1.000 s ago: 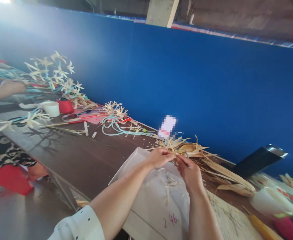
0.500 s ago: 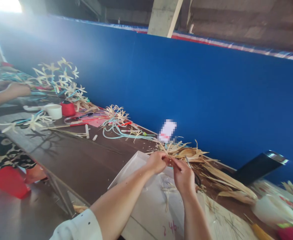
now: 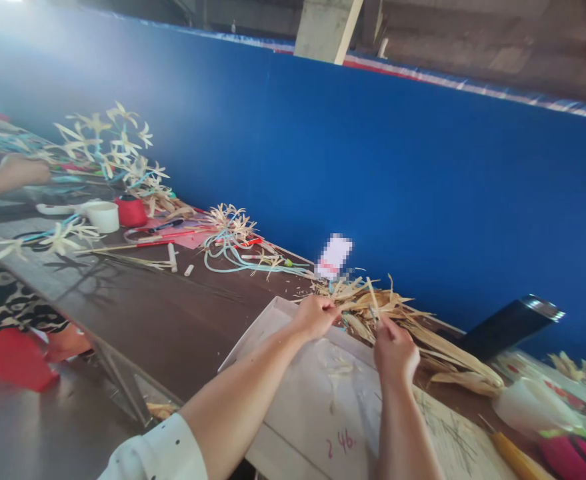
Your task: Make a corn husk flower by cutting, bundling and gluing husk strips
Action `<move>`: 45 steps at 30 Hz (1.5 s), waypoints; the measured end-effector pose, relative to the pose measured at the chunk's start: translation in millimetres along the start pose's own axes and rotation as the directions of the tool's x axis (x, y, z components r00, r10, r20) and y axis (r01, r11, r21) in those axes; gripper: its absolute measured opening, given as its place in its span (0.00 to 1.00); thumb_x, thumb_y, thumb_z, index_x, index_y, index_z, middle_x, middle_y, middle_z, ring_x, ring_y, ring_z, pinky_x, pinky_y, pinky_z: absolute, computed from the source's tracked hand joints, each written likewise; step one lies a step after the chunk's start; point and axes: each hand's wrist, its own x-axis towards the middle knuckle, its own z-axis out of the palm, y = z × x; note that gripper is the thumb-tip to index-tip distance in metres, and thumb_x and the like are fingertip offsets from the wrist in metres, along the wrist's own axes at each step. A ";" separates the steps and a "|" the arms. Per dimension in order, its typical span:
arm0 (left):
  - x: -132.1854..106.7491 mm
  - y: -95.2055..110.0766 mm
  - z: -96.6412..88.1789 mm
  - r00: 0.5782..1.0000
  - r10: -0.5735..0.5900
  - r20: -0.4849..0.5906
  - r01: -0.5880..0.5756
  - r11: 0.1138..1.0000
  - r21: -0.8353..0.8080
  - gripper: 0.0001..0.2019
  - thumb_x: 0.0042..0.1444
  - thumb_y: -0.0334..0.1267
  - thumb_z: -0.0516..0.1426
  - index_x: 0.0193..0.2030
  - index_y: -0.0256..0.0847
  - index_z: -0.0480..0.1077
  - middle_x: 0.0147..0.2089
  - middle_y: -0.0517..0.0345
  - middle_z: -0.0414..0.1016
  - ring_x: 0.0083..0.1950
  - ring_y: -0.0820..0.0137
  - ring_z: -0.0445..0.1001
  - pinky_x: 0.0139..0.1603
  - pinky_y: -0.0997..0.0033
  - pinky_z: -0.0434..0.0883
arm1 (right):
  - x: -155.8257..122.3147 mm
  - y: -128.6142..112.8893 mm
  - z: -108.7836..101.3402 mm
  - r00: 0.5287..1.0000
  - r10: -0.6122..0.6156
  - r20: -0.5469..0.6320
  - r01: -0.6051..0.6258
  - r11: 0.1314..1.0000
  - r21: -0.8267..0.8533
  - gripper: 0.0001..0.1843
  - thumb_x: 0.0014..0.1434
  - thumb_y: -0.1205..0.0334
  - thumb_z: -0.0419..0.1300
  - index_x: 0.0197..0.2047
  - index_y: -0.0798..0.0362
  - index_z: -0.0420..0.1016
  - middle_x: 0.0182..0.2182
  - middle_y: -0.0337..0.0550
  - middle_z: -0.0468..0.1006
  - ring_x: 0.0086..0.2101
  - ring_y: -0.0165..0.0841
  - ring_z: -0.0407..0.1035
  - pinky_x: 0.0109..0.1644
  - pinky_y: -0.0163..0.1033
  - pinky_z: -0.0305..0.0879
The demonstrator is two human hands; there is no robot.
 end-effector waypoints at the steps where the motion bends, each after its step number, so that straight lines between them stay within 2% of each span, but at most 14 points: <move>1: 1.4 -1.3 -0.8 1.000 -0.012 -0.004 0.012 1.000 -0.021 0.13 0.50 0.40 0.51 0.29 0.37 0.75 0.26 0.57 0.74 0.28 0.73 0.69 0.27 0.77 0.60 | 0.9 1.7 -0.1 0.999 0.043 0.003 -0.043 0.993 0.110 0.20 0.51 0.57 0.54 0.44 0.54 0.78 0.33 0.49 0.77 0.29 0.37 0.68 0.31 0.38 0.60; 5: 8.8 -9.6 1.5 0.999 -0.047 0.022 0.048 0.995 -0.084 0.13 0.50 0.39 0.51 0.31 0.36 0.75 0.27 0.56 0.75 0.27 0.73 0.69 0.27 0.77 0.62 | -8.4 -6.3 8.9 0.968 0.137 0.210 -0.234 0.789 0.568 0.28 0.49 0.48 0.60 0.52 0.50 0.71 0.34 0.45 0.76 0.18 0.25 0.58 0.20 0.33 0.53; 10: 10.8 -12.3 6.2 0.998 -0.055 0.044 0.061 0.983 -0.171 0.13 0.51 0.40 0.51 0.34 0.35 0.74 0.30 0.54 0.75 0.27 0.74 0.69 0.27 0.77 0.65 | -20.2 -23.1 10.1 0.865 0.089 0.494 -0.456 0.551 0.699 0.30 0.43 0.51 0.66 0.51 0.48 0.70 0.29 0.39 0.73 0.16 0.20 0.53 0.17 0.28 0.44; 12: 9.0 -10.4 5.4 0.996 -0.050 0.076 0.064 0.979 -0.195 0.13 0.51 0.39 0.51 0.35 0.35 0.74 0.30 0.54 0.75 0.27 0.74 0.69 0.27 0.77 0.66 | -21.0 -26.2 6.6 0.805 0.016 0.593 -0.507 0.539 0.673 0.28 0.44 0.52 0.66 0.50 0.49 0.70 0.26 0.38 0.71 0.16 0.20 0.51 0.16 0.28 0.40; 16: 5.7 -8.3 2.1 0.995 0.037 0.088 -0.027 0.994 -0.110 0.13 0.51 0.38 0.50 0.31 0.35 0.74 0.26 0.56 0.73 0.26 0.75 0.68 0.28 0.77 0.65 | -20.9 -27.4 3.7 0.709 -0.074 0.701 -0.499 0.649 0.574 0.24 0.46 0.51 0.64 0.46 0.50 0.72 0.24 0.35 0.69 0.15 0.19 0.48 0.16 0.28 0.36; 21: 5.1 -12.2 1.8 0.980 0.115 0.162 -0.106 0.992 -0.063 0.15 0.52 0.39 0.48 0.31 0.36 0.74 0.29 0.56 0.75 0.29 0.74 0.69 0.30 0.76 0.65 | -18.7 -18.5 8.2 0.781 -0.016 0.624 -0.409 0.742 0.531 0.27 0.44 0.48 0.64 0.45 0.53 0.74 0.23 0.37 0.71 0.15 0.21 0.52 0.16 0.29 0.41; 25: 4.5 -12.7 1.3 0.988 0.107 0.111 -0.115 0.991 0.069 0.13 0.50 0.38 0.49 0.28 0.37 0.75 0.28 0.57 0.75 0.29 0.73 0.70 0.31 0.76 0.64 | -16.1 -13.4 11.4 0.856 -0.120 0.503 -0.148 0.875 0.461 0.23 0.48 0.49 0.60 0.45 0.53 0.77 0.26 0.41 0.76 0.21 0.29 0.62 0.22 0.33 0.56; 29: 1.9 -7.7 1.3 0.995 0.072 0.075 -0.079 0.993 0.090 0.13 0.49 0.39 0.51 0.29 0.37 0.75 0.27 0.57 0.75 0.28 0.72 0.69 0.29 0.76 0.63 | -13.6 -16.3 9.4 0.910 -0.208 0.360 0.079 0.937 0.342 0.19 0.52 0.53 0.55 0.44 0.51 0.78 0.35 0.46 0.79 0.35 0.39 0.71 0.36 0.39 0.64; 32: -0.6 -3.4 2.4 0.996 0.017 0.087 -0.021 0.999 0.046 0.13 0.48 0.39 0.51 0.30 0.36 0.75 0.27 0.57 0.75 0.28 0.72 0.68 0.28 0.76 0.63 | -11.5 -16.1 7.8 0.940 -0.165 0.297 0.087 0.962 0.258 0.19 0.52 0.55 0.54 0.44 0.51 0.78 0.35 0.46 0.79 0.36 0.40 0.71 0.40 0.40 0.63; 36: -0.9 -2.6 3.0 0.992 -0.034 0.119 0.037 0.999 -0.027 0.13 0.48 0.39 0.52 0.32 0.37 0.76 0.27 0.57 0.75 0.28 0.74 0.68 0.29 0.77 0.63 | -7.7 -6.5 8.1 0.975 -0.050 0.215 -0.005 0.969 0.246 0.20 0.51 0.55 0.54 0.45 0.53 0.77 0.31 0.46 0.79 0.32 0.39 0.71 0.37 0.40 0.63; 39: 1.8 -5.3 2.6 0.993 -0.050 0.105 0.058 0.996 -0.073 0.13 0.49 0.40 0.52 0.33 0.36 0.76 0.27 0.57 0.74 0.25 0.76 0.65 0.26 0.77 0.62 | -5.3 -1.5 7.1 0.982 0.132 0.134 -0.178 0.888 0.423 0.24 0.48 0.51 0.58 0.47 0.55 0.76 0.29 0.46 0.78 0.22 0.32 0.65 0.26 0.37 0.60; 41: 3.7 -6.4 2.3 0.993 -0.067 0.101 0.078 0.990 -0.114 0.14 0.49 0.40 0.52 0.33 0.36 0.76 0.28 0.56 0.74 0.24 0.77 0.64 0.25 0.78 0.61 | -5.6 -4.2 5.2 0.951 0.242 0.191 -0.308 0.730 0.610 0.29 0.45 0.49 0.61 0.48 0.55 0.73 0.28 0.44 0.77 0.17 0.25 0.59 0.20 0.33 0.53; 43: 4.7 -6.2 2.2 0.991 -0.088 0.105 0.103 0.984 -0.145 0.13 0.48 0.38 0.52 0.33 0.35 0.75 0.29 0.55 0.74 0.24 0.77 0.64 0.24 0.78 0.62 | -7.8 -11.3 2.9 0.920 0.249 0.303 -0.392 0.569 0.722 0.29 0.42 0.49 0.64 0.46 0.53 0.74 0.27 0.40 0.74 0.17 0.22 0.54 0.17 0.30 0.47; 45: 4.7 -5.3 2.5 0.990 -0.091 0.112 0.108 0.981 -0.161 0.13 0.47 0.37 0.52 0.33 0.34 0.75 0.29 0.55 0.74 0.24 0.77 0.64 0.24 0.78 0.62 | -11.0 -19.1 1.3 0.896 0.197 0.397 -0.441 0.492 0.751 0.24 0.40 0.50 0.66 0.41 0.53 0.75 0.26 0.37 0.71 0.17 0.20 0.51 0.16 0.28 0.42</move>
